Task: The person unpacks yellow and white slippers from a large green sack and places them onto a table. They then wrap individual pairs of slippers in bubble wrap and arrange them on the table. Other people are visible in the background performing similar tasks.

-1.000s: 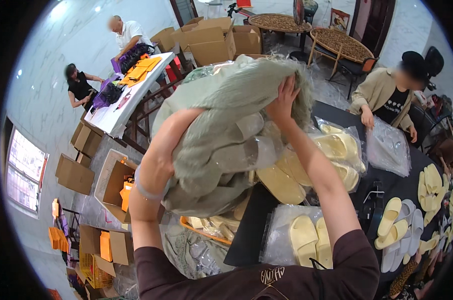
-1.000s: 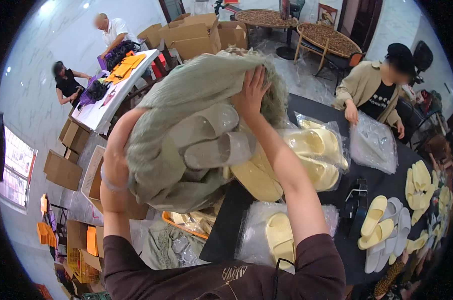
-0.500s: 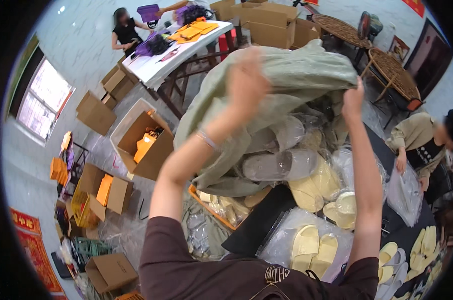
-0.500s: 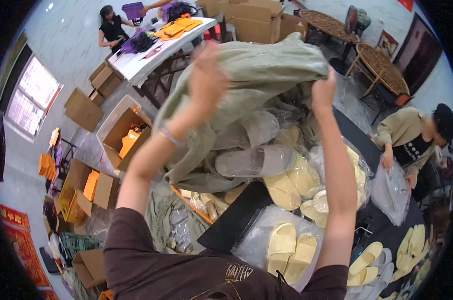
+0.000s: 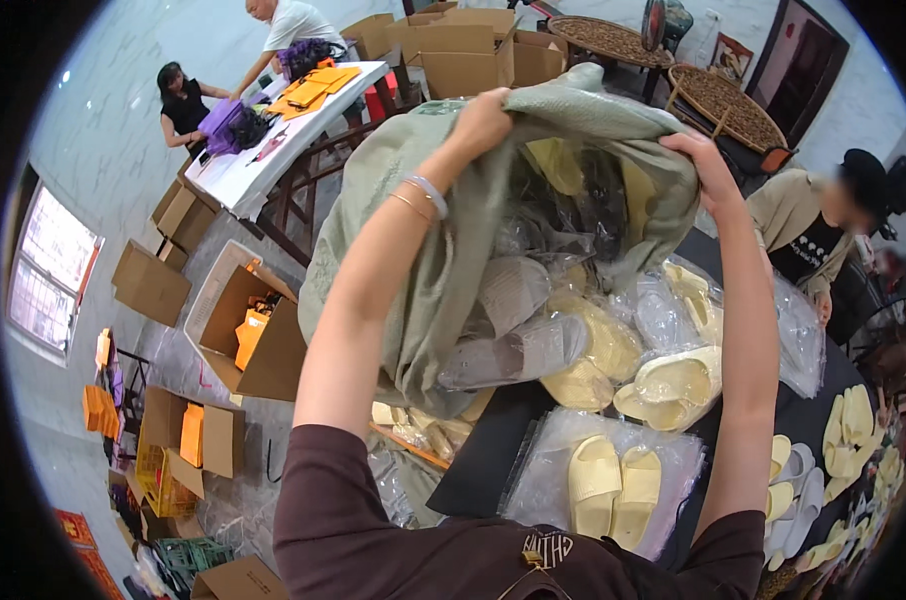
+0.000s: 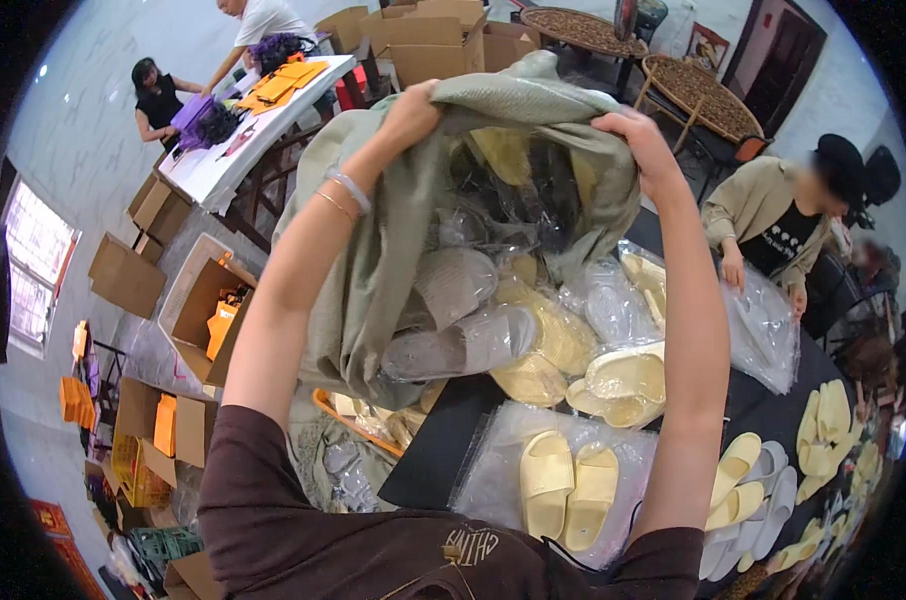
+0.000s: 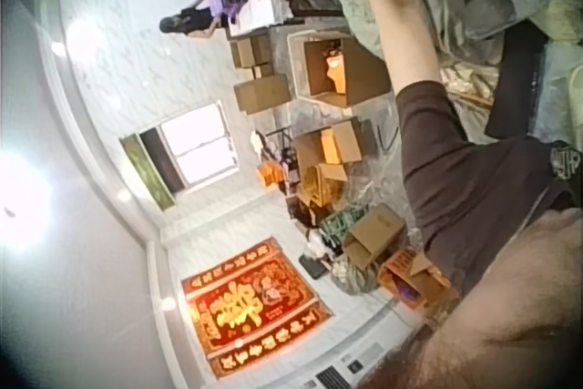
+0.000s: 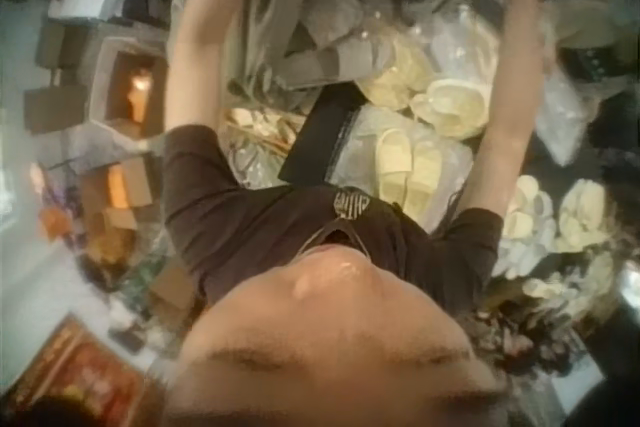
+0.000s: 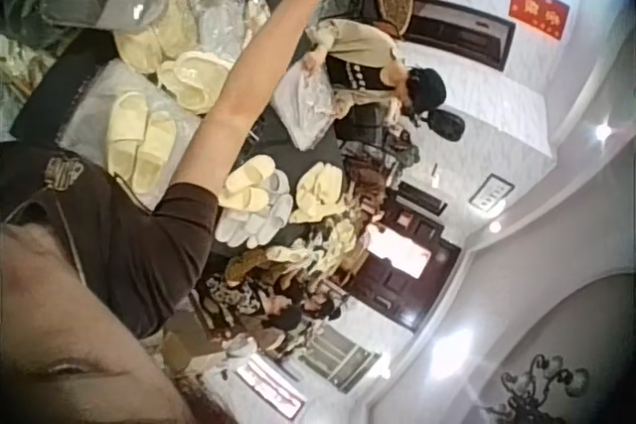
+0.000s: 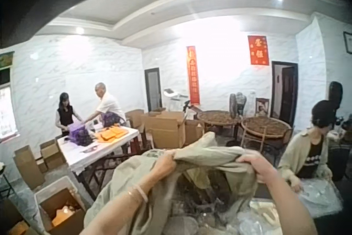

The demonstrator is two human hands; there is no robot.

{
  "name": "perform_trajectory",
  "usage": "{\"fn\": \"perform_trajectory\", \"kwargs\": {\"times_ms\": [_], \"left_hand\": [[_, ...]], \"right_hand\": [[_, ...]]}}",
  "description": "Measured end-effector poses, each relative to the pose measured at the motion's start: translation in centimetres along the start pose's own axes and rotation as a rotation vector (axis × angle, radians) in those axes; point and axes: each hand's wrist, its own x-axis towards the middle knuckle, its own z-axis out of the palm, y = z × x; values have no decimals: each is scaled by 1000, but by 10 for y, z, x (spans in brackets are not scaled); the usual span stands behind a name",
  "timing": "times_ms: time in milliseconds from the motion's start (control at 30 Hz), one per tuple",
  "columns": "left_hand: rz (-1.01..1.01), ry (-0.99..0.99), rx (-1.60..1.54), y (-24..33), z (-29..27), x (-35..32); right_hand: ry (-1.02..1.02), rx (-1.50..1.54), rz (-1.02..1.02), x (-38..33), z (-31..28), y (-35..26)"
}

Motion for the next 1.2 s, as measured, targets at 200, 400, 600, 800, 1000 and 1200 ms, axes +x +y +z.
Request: {"fn": "perform_trajectory", "kwargs": {"times_ms": [200,400,600,800,1000,1200], "left_hand": [[-393,126,-174,-4,-1,20],[-408,135,-92,8,-15,15],[-495,90,44,9,-112,24],[-589,-71,-168,-3,-175,21],[-282,-410,19,-20,-144,11],[-205,-75,506,-49,-95,45]], "right_hand": [[600,-1198,-995,-40,61,67],[365,-1302,-503,-37,126,193],[404,-1380,-153,31,114,195],[336,-1219,-536,54,96,217],[260,-1256,-526,54,75,226],[180,-1273,-894,20,80,186]]}}
